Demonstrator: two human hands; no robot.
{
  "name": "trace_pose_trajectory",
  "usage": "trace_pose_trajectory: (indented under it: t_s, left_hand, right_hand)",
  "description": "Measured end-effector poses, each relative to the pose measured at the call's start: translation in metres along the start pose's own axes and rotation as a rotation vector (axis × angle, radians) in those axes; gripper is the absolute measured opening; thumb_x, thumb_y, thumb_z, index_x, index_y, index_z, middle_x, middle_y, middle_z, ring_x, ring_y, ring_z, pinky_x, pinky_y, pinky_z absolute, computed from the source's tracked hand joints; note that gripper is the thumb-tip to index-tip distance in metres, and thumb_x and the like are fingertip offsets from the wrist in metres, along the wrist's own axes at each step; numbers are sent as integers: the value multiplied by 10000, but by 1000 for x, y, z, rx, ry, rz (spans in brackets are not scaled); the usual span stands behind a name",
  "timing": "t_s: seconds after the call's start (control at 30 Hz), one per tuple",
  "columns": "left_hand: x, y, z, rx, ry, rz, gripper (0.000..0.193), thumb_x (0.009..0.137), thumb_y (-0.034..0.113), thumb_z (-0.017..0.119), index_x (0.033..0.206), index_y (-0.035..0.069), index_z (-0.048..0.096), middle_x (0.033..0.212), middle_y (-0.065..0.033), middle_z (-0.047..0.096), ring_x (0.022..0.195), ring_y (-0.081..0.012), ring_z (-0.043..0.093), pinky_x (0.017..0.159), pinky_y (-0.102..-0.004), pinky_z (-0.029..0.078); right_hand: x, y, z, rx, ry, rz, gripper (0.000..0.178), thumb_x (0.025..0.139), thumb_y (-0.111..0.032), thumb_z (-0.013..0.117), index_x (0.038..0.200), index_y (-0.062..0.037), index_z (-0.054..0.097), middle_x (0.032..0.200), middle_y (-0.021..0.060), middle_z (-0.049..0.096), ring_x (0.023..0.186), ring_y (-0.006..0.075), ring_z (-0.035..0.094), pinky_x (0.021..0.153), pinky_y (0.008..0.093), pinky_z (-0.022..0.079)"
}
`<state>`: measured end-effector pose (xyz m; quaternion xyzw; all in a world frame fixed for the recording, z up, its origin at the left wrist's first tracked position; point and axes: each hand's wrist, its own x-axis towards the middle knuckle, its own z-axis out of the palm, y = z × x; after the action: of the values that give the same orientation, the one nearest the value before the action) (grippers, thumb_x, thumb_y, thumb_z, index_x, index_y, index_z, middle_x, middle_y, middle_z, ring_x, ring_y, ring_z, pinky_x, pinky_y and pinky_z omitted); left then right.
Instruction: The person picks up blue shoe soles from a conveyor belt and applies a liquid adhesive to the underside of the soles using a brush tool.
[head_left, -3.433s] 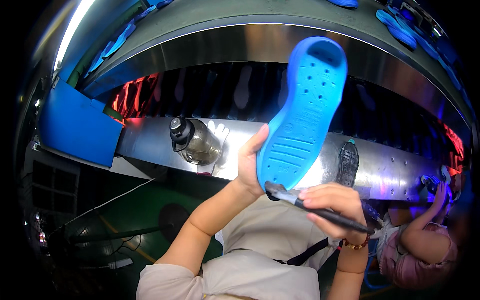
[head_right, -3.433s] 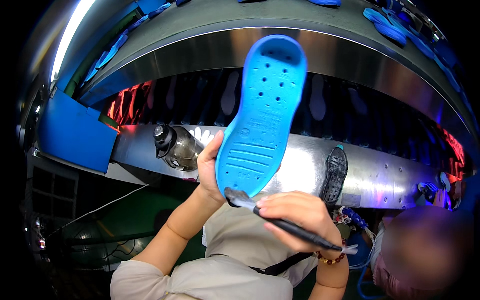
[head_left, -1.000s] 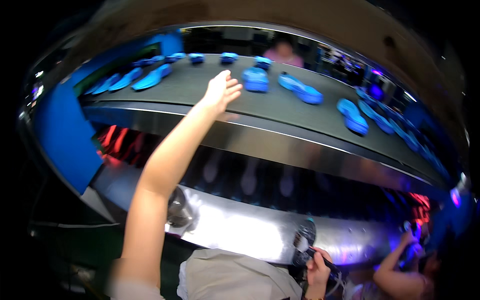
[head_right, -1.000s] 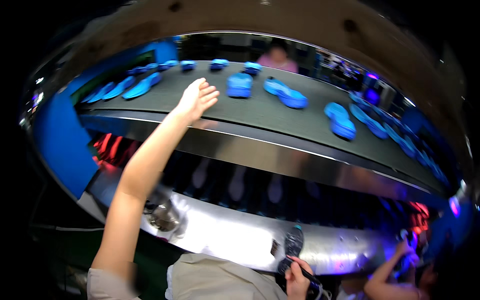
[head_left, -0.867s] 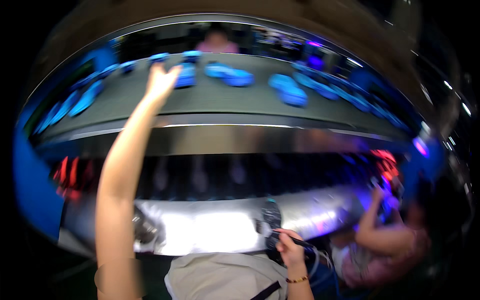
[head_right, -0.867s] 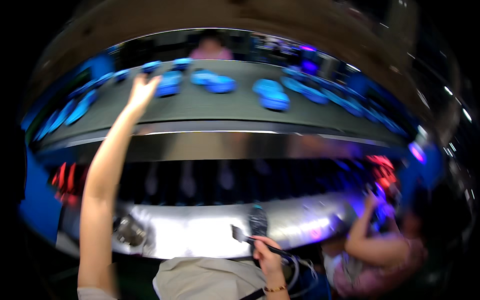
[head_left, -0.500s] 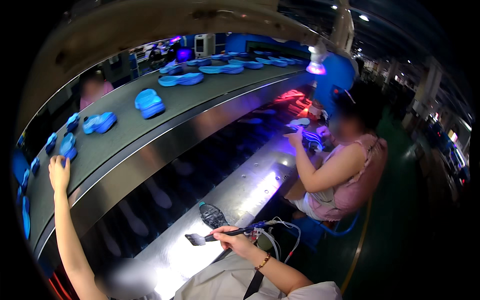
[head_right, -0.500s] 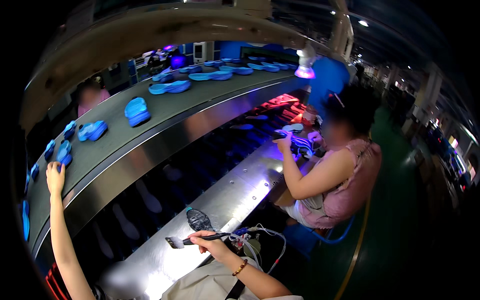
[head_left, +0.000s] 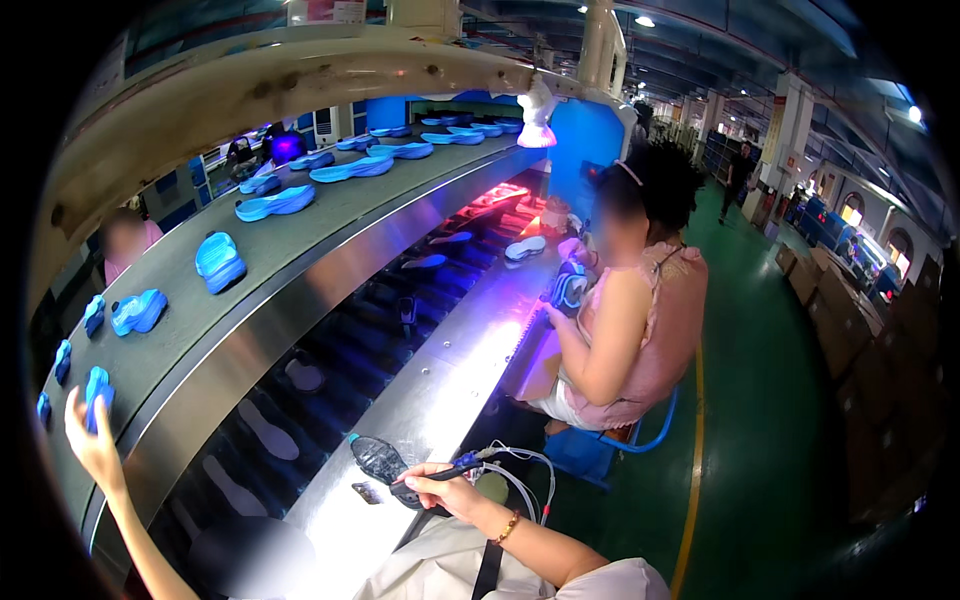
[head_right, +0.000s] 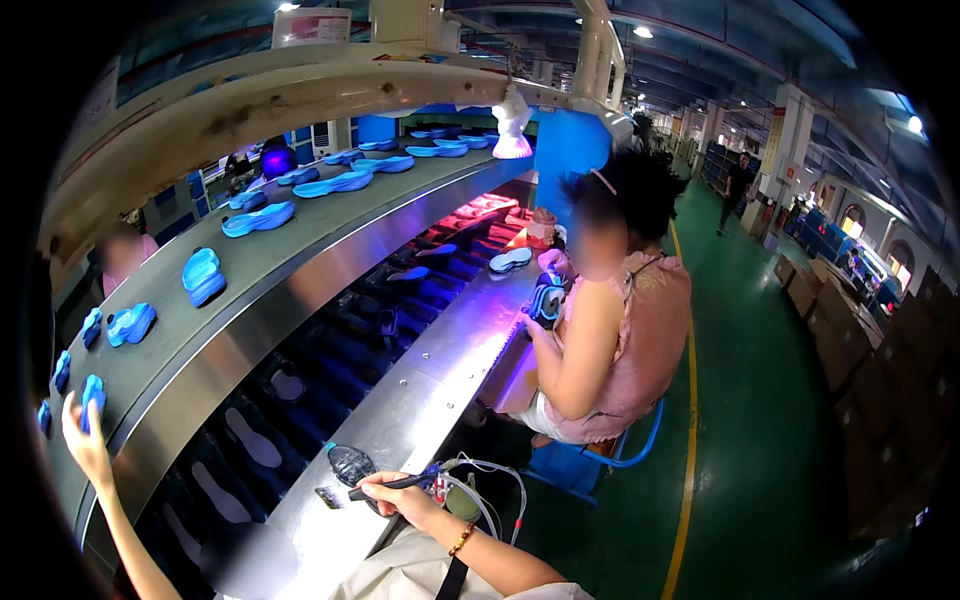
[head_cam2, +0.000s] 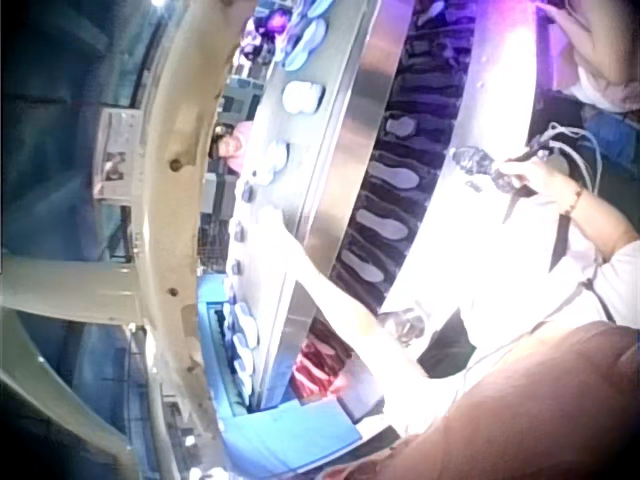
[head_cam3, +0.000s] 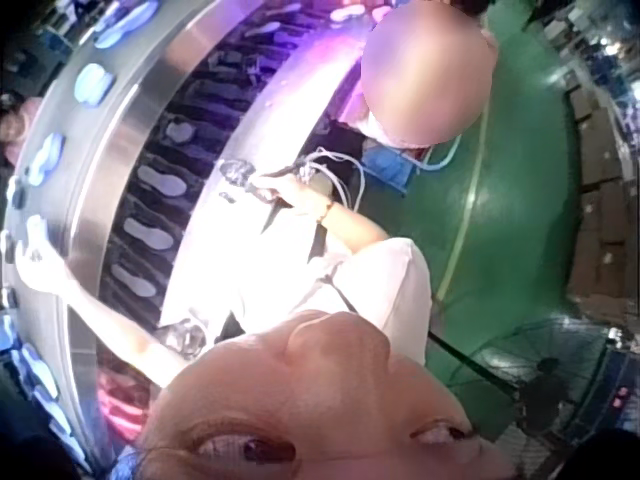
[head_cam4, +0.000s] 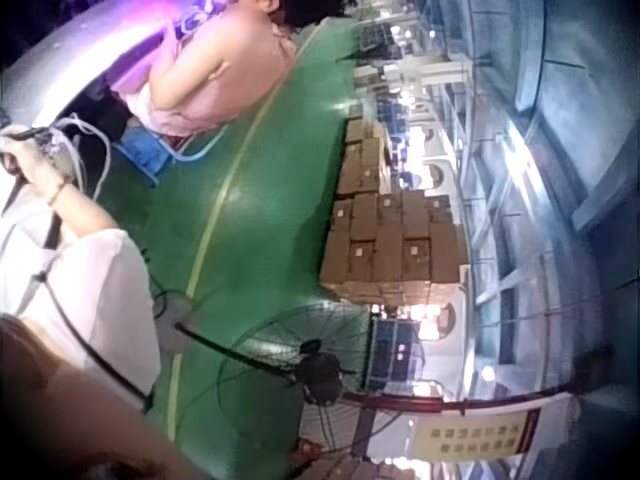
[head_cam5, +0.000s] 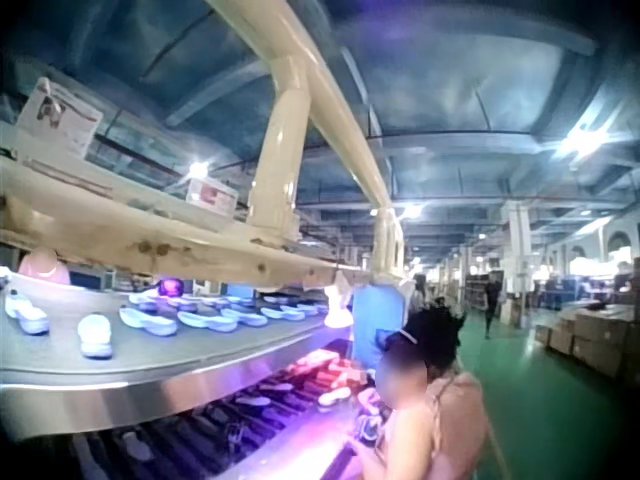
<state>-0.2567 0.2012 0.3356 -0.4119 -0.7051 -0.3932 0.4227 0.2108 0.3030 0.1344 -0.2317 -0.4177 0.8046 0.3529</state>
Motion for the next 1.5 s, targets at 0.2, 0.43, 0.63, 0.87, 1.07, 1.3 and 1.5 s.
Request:
trace_pose_trajectory:
  t_s: [0.2,0.43,0.63,0.87,1.07,1.3,1.5]
  left_hand:
    - [-110,10,-49,-1093,341,-856,345,871,161,493,1145,-45,456,1140,-150,515,1005,-232,533,908,-356,410]
    - [-235,74,-108,-1893,-359,-846,939,656,620,619,1236,-59,329,1114,-210,503,953,-345,547,821,-442,455]
    - [-297,137,-69,-1816,-721,-1592,767,751,452,574,1287,-27,304,1229,-202,452,1096,-381,467,946,-510,350]
    - [-281,173,-59,-2210,-675,-1669,956,732,768,52,1309,50,310,1141,-217,487,1025,-336,503,901,-459,393]
    - [-294,187,-49,-1985,-500,-1727,851,788,713,99,1304,76,330,1211,-164,455,1102,-295,460,961,-437,343]
    - [-283,145,-54,-1797,-462,-1679,842,781,713,89,1199,66,428,1051,-172,539,979,-290,525,880,-429,412]
    - [-262,168,-72,-1826,-537,-1772,905,766,727,46,1235,35,392,974,-192,561,877,-299,566,802,-442,459]
  right_hand:
    - [9,-8,7,-104,-45,5,238,832,-95,578,1048,5,580,878,45,615,751,65,543,659,182,443]
    - [11,0,29,-130,-74,25,271,773,22,590,1043,8,583,1006,57,599,875,88,543,798,192,429]
    - [20,2,56,-136,-258,-57,245,726,40,568,969,56,597,1008,180,604,1015,225,547,939,341,385]
    - [57,31,91,-64,-278,98,216,768,3,566,968,76,599,915,141,634,837,160,588,788,277,455]
    - [60,26,130,-529,-259,-201,192,737,-37,623,919,25,629,857,126,639,818,164,589,732,250,450]
    - [16,25,118,-985,-728,-582,181,645,-48,661,825,-34,642,797,114,640,767,273,618,716,330,472]
    - [25,-19,117,-616,-673,-212,169,716,-10,625,882,18,637,837,132,643,741,187,623,673,270,489]
